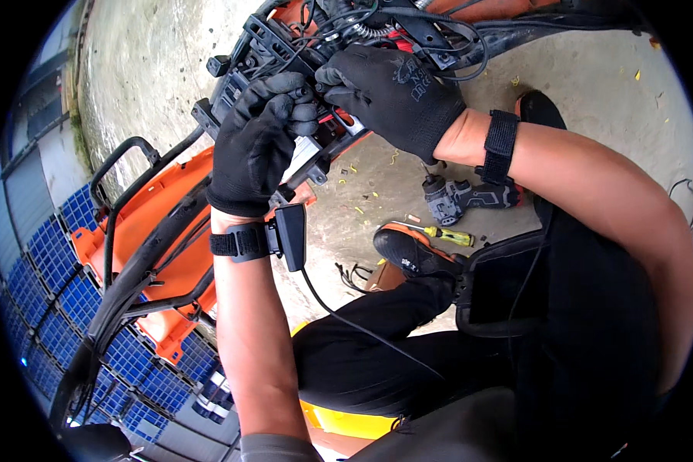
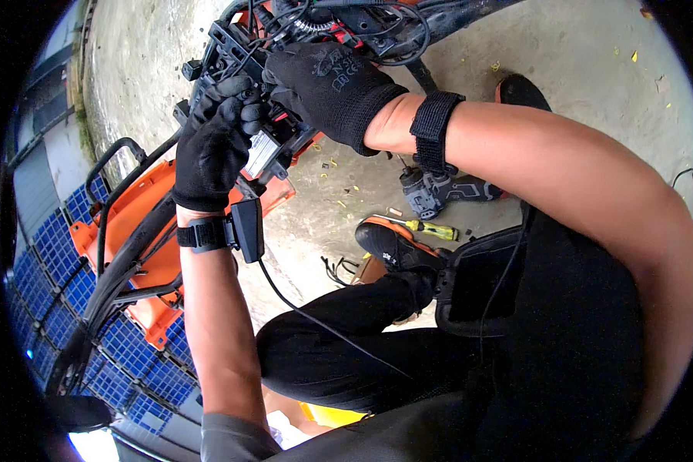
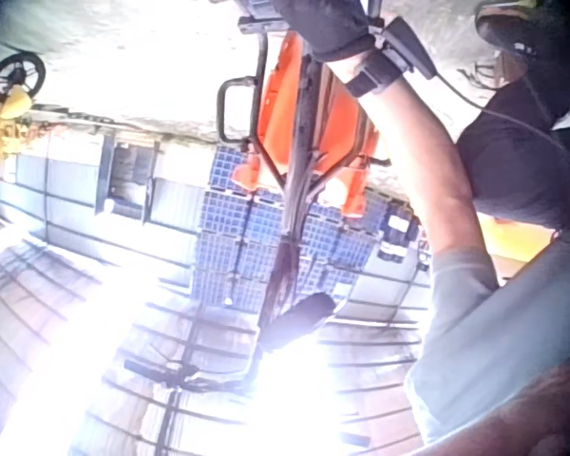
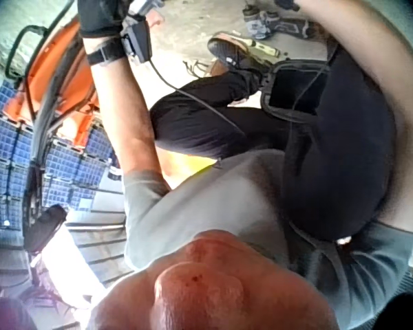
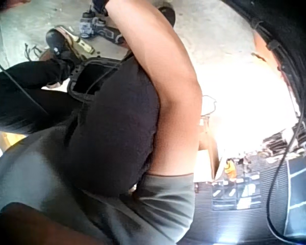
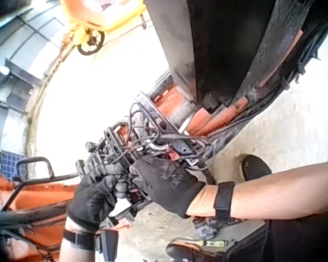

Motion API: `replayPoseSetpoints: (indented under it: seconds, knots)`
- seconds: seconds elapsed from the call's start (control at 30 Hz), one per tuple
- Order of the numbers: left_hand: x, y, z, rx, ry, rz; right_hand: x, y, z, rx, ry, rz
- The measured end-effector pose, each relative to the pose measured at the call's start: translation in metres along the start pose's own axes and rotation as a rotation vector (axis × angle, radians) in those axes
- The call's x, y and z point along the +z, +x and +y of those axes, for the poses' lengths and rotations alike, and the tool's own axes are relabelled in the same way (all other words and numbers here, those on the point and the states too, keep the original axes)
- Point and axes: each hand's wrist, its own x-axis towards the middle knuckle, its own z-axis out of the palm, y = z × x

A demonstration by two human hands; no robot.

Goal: The person connects electrical wires and plugs on an orange scooter frame by hand. They press several colored wire connectors together and organize the wiring harness within the vehicle's chassis.

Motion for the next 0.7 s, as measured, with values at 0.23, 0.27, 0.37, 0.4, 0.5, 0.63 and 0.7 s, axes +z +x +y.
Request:
replayPoseSetpoints:
  seconds: [0.23, 0.27, 0.37, 0.4, 0.5, 0.63, 0.7]
  knots:
    - [0.003, -0.001, -0.002, -0.138, -0.286, 0.079, -0.001, -0.005, 0.001, -0.035, -0.035, -0.025]
    - [0.003, -0.002, 0.0, -0.143, -0.279, 0.098, 0.0, -0.005, 0.0, -0.05, -0.051, -0.026]
    - [0.009, -0.001, 0.01, -0.208, -0.18, 0.133, 0.003, -0.007, 0.002, -0.185, -0.223, 0.024]
    - [0.012, -0.001, 0.014, -0.219, -0.143, 0.14, 0.003, -0.008, 0.003, -0.146, -0.179, 0.0]
    - [0.012, -0.003, 0.019, -0.238, -0.01, 0.15, 0.004, -0.005, 0.002, -0.093, -0.1, -0.028]
    - [0.015, 0.0, 0.026, -0.214, 0.198, 0.139, 0.006, -0.006, 0.006, -0.143, -0.153, 0.005]
    - [0.017, 0.0, 0.027, -0.188, 0.25, 0.142, 0.007, -0.006, 0.006, -0.152, -0.163, 0.004]
